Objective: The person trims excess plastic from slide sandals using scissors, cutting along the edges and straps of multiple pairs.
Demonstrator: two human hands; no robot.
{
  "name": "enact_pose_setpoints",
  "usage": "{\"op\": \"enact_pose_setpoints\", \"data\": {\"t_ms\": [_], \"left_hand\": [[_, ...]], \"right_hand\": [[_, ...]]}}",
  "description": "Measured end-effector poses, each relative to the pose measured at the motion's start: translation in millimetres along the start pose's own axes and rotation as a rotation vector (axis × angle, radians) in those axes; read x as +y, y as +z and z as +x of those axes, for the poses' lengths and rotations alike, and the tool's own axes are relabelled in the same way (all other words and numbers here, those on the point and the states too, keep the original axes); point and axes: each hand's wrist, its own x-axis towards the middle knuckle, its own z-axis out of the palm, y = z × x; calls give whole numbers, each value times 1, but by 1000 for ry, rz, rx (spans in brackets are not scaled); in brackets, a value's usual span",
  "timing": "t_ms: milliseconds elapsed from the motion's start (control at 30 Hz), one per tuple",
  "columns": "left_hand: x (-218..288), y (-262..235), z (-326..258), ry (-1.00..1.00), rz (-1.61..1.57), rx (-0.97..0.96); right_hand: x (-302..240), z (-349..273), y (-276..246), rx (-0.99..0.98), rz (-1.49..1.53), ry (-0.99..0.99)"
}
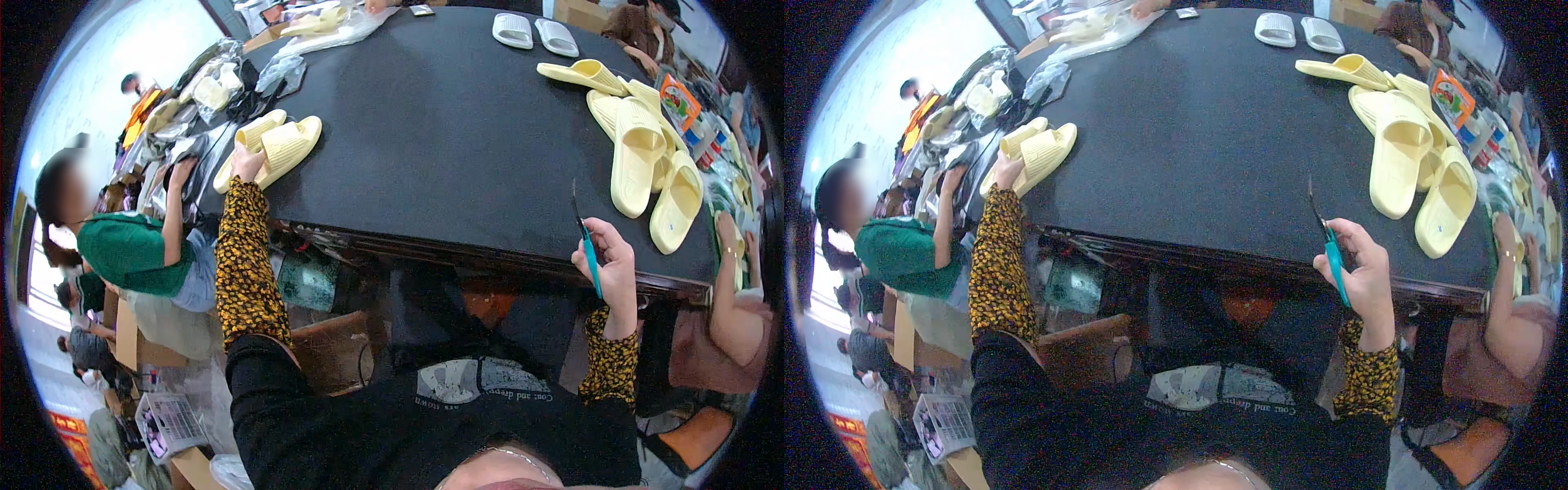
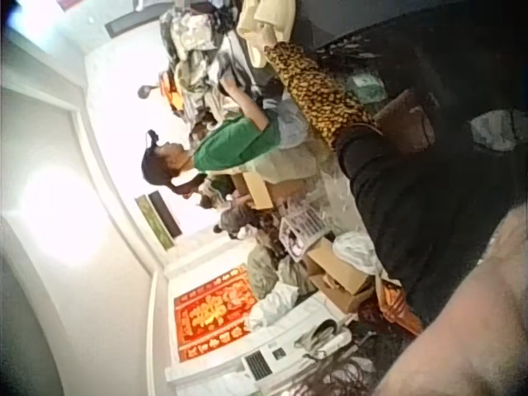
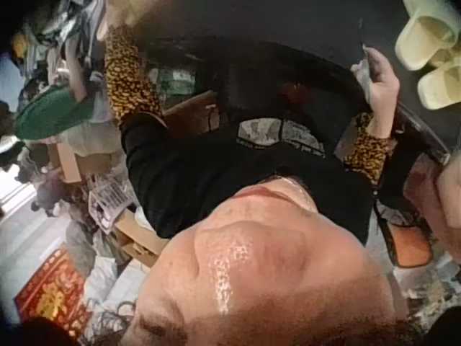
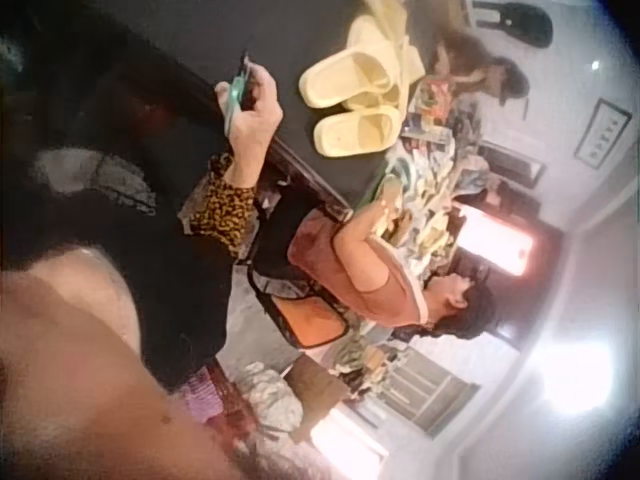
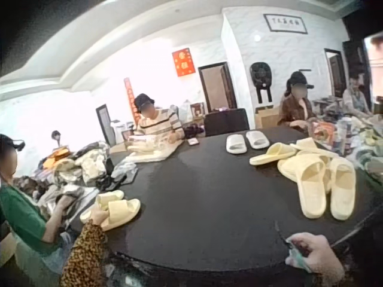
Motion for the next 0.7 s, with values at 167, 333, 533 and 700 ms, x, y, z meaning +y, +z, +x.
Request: {"op": "enact_pose_setpoints", "data": {"t_ms": [167,333,533,700], "left_hand": [[34,20,14,-157,164,15],[109,18,-41,181,50,44],[247,19,-158,613,-261,-2],[287,-11,-272,687,-435,105]], "right_hand": [[-3,7,4,-59,-69,0],[-15,7,8,-46,-38,-16],[-22,-7,-5,-57,-104,-82],[-28,-27,6,-13,-72,-56]]}}
